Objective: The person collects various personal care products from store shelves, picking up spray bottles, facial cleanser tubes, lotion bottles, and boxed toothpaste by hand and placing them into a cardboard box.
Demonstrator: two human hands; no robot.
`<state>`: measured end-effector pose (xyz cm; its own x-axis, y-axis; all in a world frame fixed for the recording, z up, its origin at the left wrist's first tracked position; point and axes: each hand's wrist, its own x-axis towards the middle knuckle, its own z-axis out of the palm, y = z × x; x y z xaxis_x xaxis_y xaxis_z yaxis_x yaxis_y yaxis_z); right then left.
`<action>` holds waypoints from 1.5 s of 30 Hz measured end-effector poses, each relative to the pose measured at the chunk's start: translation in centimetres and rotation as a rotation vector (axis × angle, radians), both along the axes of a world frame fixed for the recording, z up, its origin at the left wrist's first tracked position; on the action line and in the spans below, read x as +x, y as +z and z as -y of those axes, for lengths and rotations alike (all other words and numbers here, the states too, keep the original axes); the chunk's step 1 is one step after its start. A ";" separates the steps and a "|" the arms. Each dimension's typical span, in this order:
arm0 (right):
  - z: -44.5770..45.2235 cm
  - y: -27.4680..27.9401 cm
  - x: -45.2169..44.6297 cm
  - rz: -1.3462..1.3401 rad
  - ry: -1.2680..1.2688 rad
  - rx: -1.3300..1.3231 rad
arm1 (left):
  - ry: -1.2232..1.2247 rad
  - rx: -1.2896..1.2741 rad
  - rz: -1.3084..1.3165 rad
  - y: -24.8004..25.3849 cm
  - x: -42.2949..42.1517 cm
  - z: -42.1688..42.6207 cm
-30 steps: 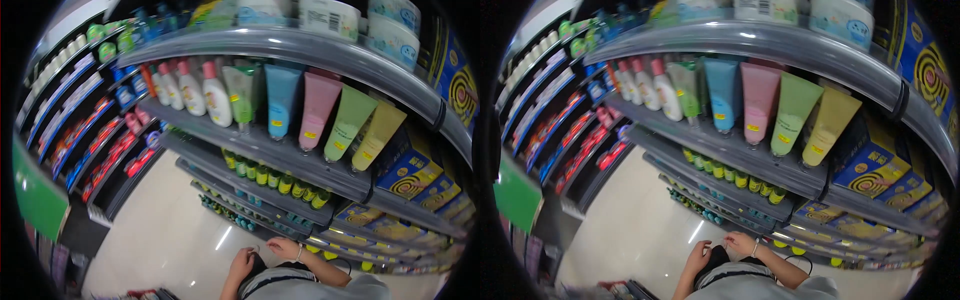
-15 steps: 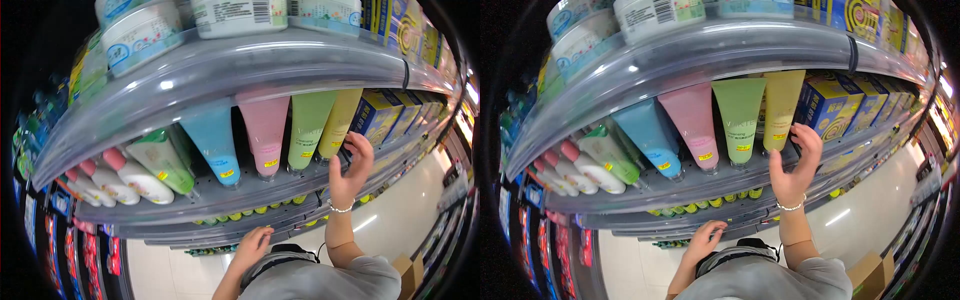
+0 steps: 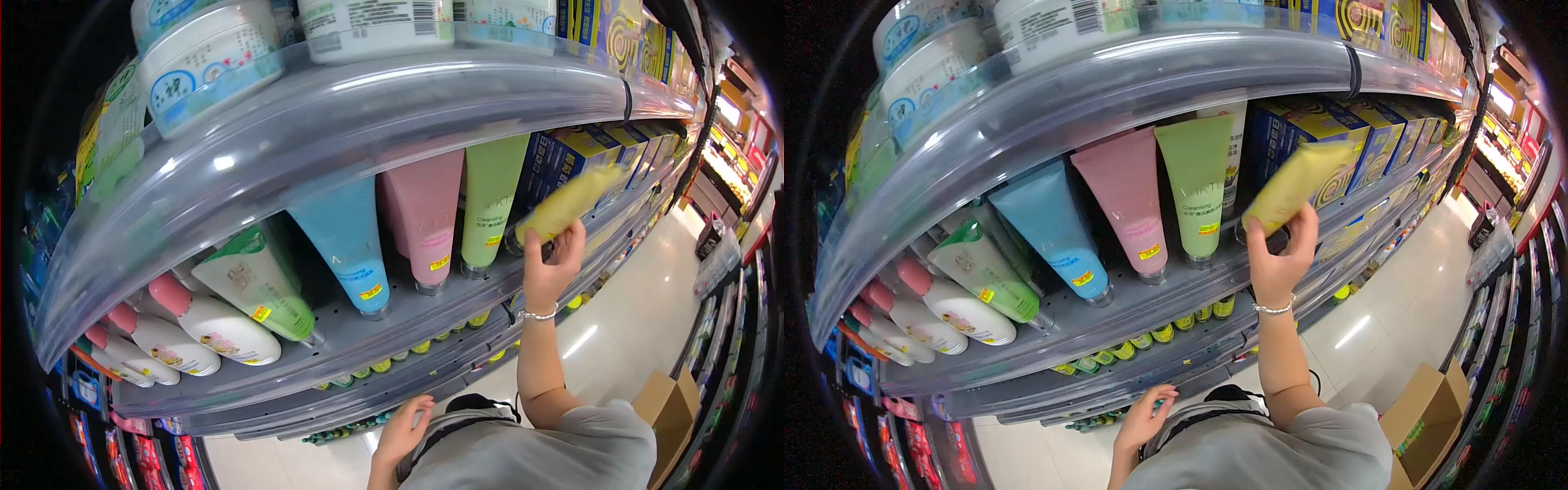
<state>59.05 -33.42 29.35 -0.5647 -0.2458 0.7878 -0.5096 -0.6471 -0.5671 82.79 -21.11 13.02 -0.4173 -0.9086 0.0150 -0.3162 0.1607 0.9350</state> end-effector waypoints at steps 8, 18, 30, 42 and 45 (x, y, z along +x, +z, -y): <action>-4.1 -2.2 2.3 0.117 0.236 -0.386 | 0.090 -0.046 -0.103 3.6 1.3 -1.9; -11.5 -8.3 10.9 -0.835 1.115 0.424 | 0.461 -0.272 -0.869 6.3 0.0 -3.1; -2.3 4.6 2.8 -0.328 0.080 0.231 | 0.701 -0.141 -0.964 1.2 3.6 -8.8; -4.7 2.9 1.3 -0.018 0.296 -0.247 | 0.668 -0.218 -0.781 1.3 0.2 -9.1; -7.3 2.6 -3.2 -0.101 0.210 -0.252 | 0.607 -0.158 -0.671 1.5 -1.0 -8.5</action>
<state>55.83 -26.09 31.94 -0.4389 -0.1388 0.8878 -0.3957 -0.8572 -0.3296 81.82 -12.62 14.56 0.2718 -0.9358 0.2245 0.2128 0.2859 0.9343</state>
